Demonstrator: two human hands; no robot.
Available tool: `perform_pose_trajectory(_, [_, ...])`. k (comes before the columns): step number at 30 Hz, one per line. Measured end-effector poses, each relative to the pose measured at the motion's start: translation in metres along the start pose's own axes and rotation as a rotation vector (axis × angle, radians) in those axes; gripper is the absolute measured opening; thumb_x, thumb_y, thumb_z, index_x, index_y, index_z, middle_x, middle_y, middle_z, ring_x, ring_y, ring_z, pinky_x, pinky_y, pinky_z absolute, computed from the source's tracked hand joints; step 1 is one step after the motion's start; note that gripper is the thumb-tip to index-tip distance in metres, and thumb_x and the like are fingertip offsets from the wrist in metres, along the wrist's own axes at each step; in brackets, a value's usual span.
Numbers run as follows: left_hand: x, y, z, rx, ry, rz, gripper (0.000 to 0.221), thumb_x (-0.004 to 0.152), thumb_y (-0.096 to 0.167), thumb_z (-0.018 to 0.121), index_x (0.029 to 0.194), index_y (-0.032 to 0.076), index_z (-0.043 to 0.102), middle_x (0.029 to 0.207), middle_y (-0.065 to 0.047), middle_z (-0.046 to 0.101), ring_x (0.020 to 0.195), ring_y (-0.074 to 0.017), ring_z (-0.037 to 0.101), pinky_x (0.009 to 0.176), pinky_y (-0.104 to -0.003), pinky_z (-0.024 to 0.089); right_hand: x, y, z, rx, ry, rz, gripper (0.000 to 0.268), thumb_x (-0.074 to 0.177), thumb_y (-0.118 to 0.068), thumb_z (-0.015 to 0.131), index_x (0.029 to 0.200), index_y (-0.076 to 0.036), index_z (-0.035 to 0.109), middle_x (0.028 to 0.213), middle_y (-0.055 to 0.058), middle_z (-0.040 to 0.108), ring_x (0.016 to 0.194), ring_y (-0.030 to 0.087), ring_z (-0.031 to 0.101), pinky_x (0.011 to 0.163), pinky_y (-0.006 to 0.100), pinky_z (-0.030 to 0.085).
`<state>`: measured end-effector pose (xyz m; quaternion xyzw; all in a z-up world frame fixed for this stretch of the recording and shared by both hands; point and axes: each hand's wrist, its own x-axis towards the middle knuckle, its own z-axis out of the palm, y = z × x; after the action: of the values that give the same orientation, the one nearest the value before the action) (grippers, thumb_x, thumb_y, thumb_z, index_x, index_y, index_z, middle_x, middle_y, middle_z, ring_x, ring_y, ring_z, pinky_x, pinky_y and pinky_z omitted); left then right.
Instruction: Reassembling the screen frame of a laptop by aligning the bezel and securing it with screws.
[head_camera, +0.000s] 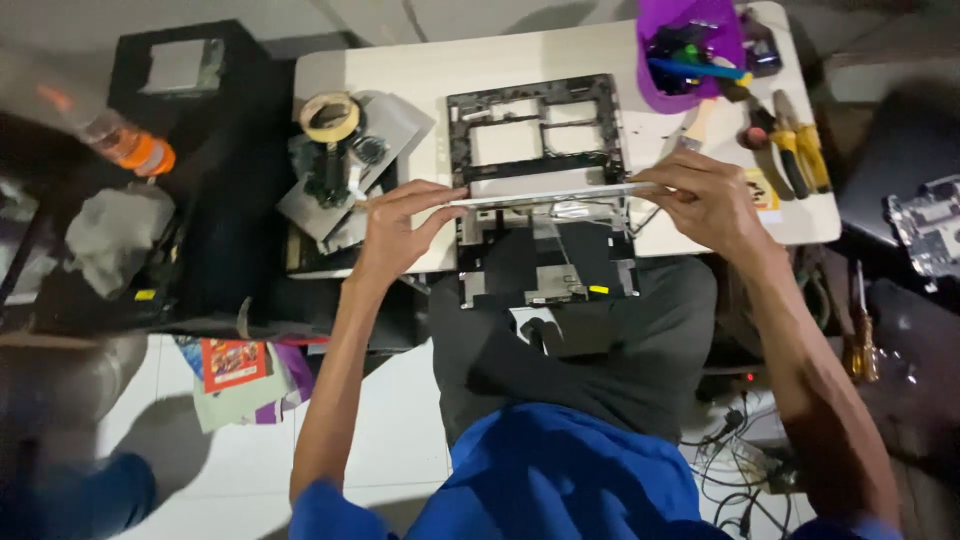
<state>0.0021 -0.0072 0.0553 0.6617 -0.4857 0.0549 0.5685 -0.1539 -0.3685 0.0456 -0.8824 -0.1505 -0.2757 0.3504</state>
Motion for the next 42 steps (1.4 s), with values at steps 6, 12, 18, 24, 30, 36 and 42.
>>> perform_pose_trajectory(6, [0.003, 0.014, 0.000, 0.081, 0.017, -0.046, 0.020, 0.090, -0.014, 0.075, 0.105, -0.002, 0.080, 0.088, -0.018, 0.076, 0.081, -0.0346, 0.075, 0.070, -0.039, 0.063, 0.009, -0.014, -0.004, -0.182, 0.015, -0.013, 0.007, 0.094, -0.011, 0.083, 0.101, -0.011, 0.080, 0.094, 0.008, 0.076, 0.064, 0.029, 0.065, 0.057, 0.034, 0.051])
perform_pose_trajectory(12, [-0.002, 0.008, 0.006, 0.137, 0.087, -0.027, 0.018, 0.086, -0.016, 0.078, 0.096, -0.001, 0.080, 0.084, -0.017, 0.076, 0.076, -0.0328, 0.076, 0.064, -0.037, 0.063, 0.018, -0.037, -0.011, -0.327, -0.016, -0.025, 0.009, 0.096, -0.009, 0.080, 0.100, -0.016, 0.077, 0.092, 0.001, 0.074, 0.065, 0.025, 0.066, 0.061, 0.032, 0.052])
perform_pose_trajectory(18, [-0.008, 0.001, 0.007, 0.180, 0.079, 0.024, 0.017, 0.088, -0.016, 0.076, 0.099, -0.003, 0.077, 0.084, -0.017, 0.075, 0.074, -0.0338, 0.075, 0.061, -0.037, 0.061, 0.014, -0.026, -0.010, -0.407, -0.049, -0.017, 0.016, 0.096, -0.015, 0.078, 0.108, -0.025, 0.077, 0.095, -0.004, 0.072, 0.065, 0.025, 0.066, 0.062, 0.032, 0.053])
perform_pose_trajectory(24, [-0.011, 0.005, 0.011, 0.233, 0.086, 0.040, 0.015, 0.092, -0.012, 0.076, 0.101, 0.000, 0.075, 0.088, -0.012, 0.075, 0.078, -0.0327, 0.074, 0.061, -0.036, 0.061, 0.008, -0.014, 0.003, -0.255, -0.035, 0.039, 0.014, 0.098, -0.016, 0.075, 0.111, -0.020, 0.077, 0.101, 0.000, 0.073, 0.069, 0.021, 0.067, 0.060, 0.031, 0.051])
perform_pose_trajectory(30, [-0.010, 0.007, 0.014, 0.280, 0.094, 0.021, 0.013, 0.091, -0.011, 0.078, 0.099, -0.001, 0.074, 0.087, -0.013, 0.074, 0.075, -0.0304, 0.073, 0.060, -0.033, 0.058, 0.012, -0.020, 0.008, -0.099, 0.064, 0.105, 0.022, 0.093, -0.004, 0.079, 0.114, -0.011, 0.078, 0.098, 0.012, 0.073, 0.065, 0.029, 0.067, 0.057, 0.033, 0.052])
perform_pose_trajectory(36, [-0.007, 0.006, 0.016, 0.256, 0.156, -0.006, 0.014, 0.090, -0.011, 0.081, 0.093, 0.000, 0.074, 0.085, -0.013, 0.074, 0.077, -0.0315, 0.074, 0.065, -0.033, 0.059, -0.036, -0.014, 0.019, -0.146, 0.443, 0.307, 0.037, 0.100, -0.023, 0.083, 0.132, -0.009, 0.070, 0.102, 0.008, 0.064, 0.056, 0.019, 0.055, 0.050, 0.029, 0.048])
perform_pose_trajectory(42, [-0.008, 0.004, 0.016, 0.268, 0.147, -0.022, 0.013, 0.091, -0.010, 0.081, 0.094, 0.001, 0.074, 0.086, -0.013, 0.074, 0.079, -0.0324, 0.073, 0.065, -0.032, 0.058, -0.151, -0.031, 0.090, 0.003, 0.327, 0.914, 0.029, 0.090, -0.022, 0.081, 0.083, 0.004, 0.070, 0.051, 0.017, 0.053, 0.046, 0.025, 0.050, 0.048, 0.038, 0.040])
